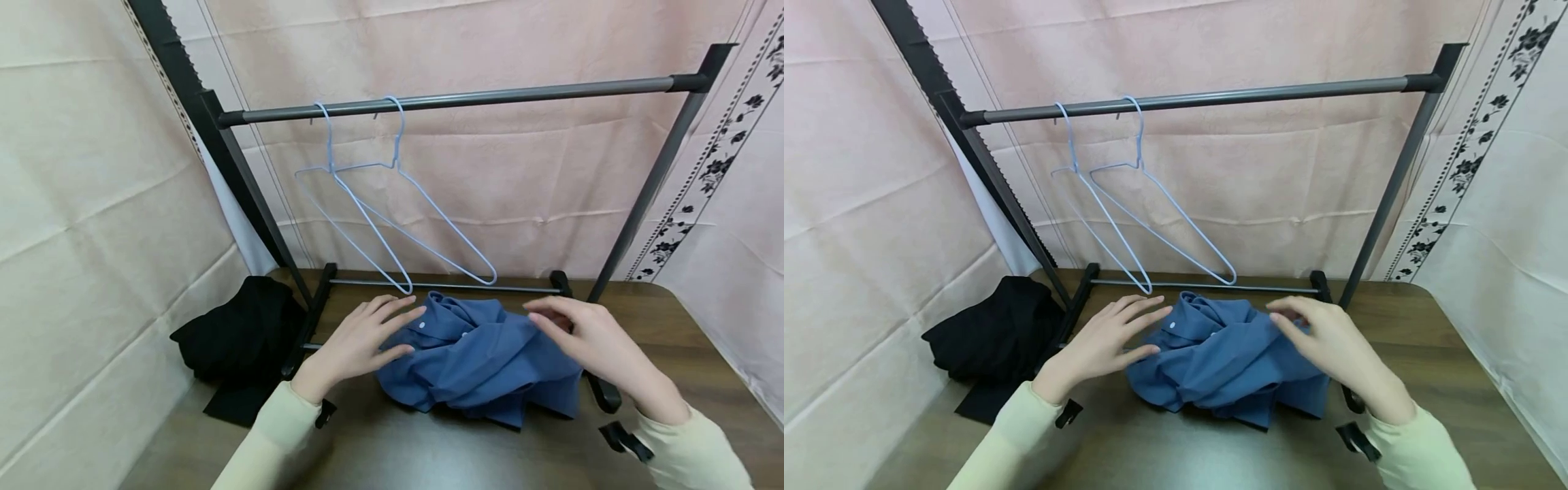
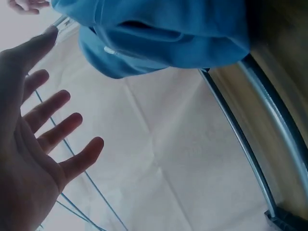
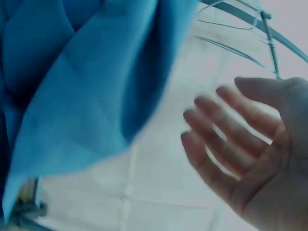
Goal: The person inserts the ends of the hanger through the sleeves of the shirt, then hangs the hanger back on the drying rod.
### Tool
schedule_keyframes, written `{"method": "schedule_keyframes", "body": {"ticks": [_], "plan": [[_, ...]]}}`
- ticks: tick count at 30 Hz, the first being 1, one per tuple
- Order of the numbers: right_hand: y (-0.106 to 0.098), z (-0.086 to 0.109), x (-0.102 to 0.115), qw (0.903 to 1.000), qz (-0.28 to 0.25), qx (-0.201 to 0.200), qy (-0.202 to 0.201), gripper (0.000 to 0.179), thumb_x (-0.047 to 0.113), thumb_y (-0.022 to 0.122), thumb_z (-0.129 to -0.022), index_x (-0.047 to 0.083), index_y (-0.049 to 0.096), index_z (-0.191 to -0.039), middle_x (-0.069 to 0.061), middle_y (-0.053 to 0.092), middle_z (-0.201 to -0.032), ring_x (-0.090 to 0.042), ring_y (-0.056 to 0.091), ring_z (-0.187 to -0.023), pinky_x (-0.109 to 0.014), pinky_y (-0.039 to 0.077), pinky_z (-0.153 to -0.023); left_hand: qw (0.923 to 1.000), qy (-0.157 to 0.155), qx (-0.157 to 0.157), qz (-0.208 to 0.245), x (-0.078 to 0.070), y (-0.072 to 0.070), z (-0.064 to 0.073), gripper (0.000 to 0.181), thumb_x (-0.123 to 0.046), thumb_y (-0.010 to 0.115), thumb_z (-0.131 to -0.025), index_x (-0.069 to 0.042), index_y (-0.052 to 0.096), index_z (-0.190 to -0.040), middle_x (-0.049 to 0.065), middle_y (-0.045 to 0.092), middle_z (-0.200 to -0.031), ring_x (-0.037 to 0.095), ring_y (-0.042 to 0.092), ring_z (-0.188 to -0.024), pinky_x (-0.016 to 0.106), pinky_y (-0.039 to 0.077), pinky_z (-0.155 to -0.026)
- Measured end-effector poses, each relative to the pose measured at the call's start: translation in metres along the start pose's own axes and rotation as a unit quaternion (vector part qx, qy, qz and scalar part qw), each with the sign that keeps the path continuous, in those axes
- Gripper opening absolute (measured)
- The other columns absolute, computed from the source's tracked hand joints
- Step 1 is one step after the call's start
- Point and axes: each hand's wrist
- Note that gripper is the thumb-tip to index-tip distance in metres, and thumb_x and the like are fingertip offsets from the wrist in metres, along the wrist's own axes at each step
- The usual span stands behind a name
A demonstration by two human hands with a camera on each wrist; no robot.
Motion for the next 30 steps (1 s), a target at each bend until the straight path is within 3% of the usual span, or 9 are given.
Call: {"method": "schedule_keyframes", "body": {"ticks": [2,5,9,12,17,24,30], "plan": [[0.012,-0.01,-0.006,0.9995,-0.009,0.015,0.028,0.022,0.02,0.066,-0.1,0.016,0.071,-0.121,0.003,0.073,-0.102,-0.007,0.065,-0.082,-0.028,0.053,-0.068,0.9995,-0.023,0.007,0.019,0.003,0.002,0.001,0.07,-0.045,0.067,-0.097,-0.025,0.037,-0.157,0.003,0.042,-0.156,0.026,0.044,-0.134,0.049,0.045,-0.102],[0.031,-0.019,-0.016,0.9969,-0.029,0.05,0.053,0.031,0.026,0.064,-0.102,0.011,0.067,-0.129,-0.004,0.072,-0.112,-0.018,0.069,-0.093,-0.038,0.056,-0.077,0.9952,-0.071,0.043,0.052,0.007,0.008,0.004,0.077,-0.046,0.069,-0.095,-0.026,0.031,-0.159,0.004,0.041,-0.157,0.025,0.044,-0.134,0.049,0.044,-0.104],[0.053,-0.022,-0.026,0.992,-0.047,0.095,0.068,0.047,0.035,0.064,-0.101,0.01,0.057,-0.14,-0.014,0.065,-0.129,-0.032,0.065,-0.113,-0.053,0.052,-0.09,0.9799,-0.141,0.098,0.101,0.012,0.019,0.011,0.082,-0.05,0.069,-0.094,-0.026,0.027,-0.161,0.008,0.039,-0.158,0.029,0.042,-0.137,0.052,0.042,-0.106],[0.062,-0.021,-0.03,0.9883,-0.044,0.127,0.073,0.061,0.04,0.067,-0.097,0.011,0.049,-0.147,-0.02,0.057,-0.139,-0.04,0.058,-0.122,-0.06,0.048,-0.094,0.9686,-0.173,0.122,0.13,0.016,0.028,0.015,0.086,-0.052,0.068,-0.094,-0.024,0.024,-0.162,0.01,0.037,-0.158,0.032,0.04,-0.139,0.052,0.042,-0.106],[0.073,-0.015,-0.033,0.9834,-0.05,0.162,0.066,0.074,0.047,0.07,-0.094,0.011,0.042,-0.152,-0.023,0.051,-0.145,-0.044,0.052,-0.128,-0.061,0.044,-0.098,0.9615,-0.179,0.145,0.15,0.015,0.044,0.019,0.088,-0.048,0.068,-0.095,-0.021,0.018,-0.163,0.012,0.04,-0.156,0.035,0.042,-0.138,0.051,0.045,-0.104],[0.084,0.002,-0.036,0.9815,-0.051,0.174,0.061,0.077,0.056,0.069,-0.091,0.011,0.047,-0.15,-0.02,0.051,-0.146,-0.042,0.049,-0.132,-0.06,0.042,-0.103,0.9471,-0.18,0.174,0.201,0.006,0.057,0.023,0.081,-0.045,0.063,-0.099,-0.019,0.02,-0.162,0.015,0.048,-0.15,0.033,0.049,-0.133,0.05,0.044,-0.105],[0.085,0.016,-0.037,0.9827,-0.031,0.169,0.07,0.079,0.058,0.067,-0.091,0.004,0.049,-0.147,-0.024,0.052,-0.143,-0.047,0.047,-0.132,-0.068,0.037,-0.101,0.9464,-0.178,0.171,0.209,0.003,0.06,0.026,0.081,-0.047,0.061,-0.1,-0.019,0.018,-0.163,0.015,0.049,-0.15,0.032,0.051,-0.132,0.051,0.043,-0.107]]}}
Point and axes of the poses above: each hand's wrist, its own z-axis away from the middle knuckle, its own y-axis out of the palm, x = y × z
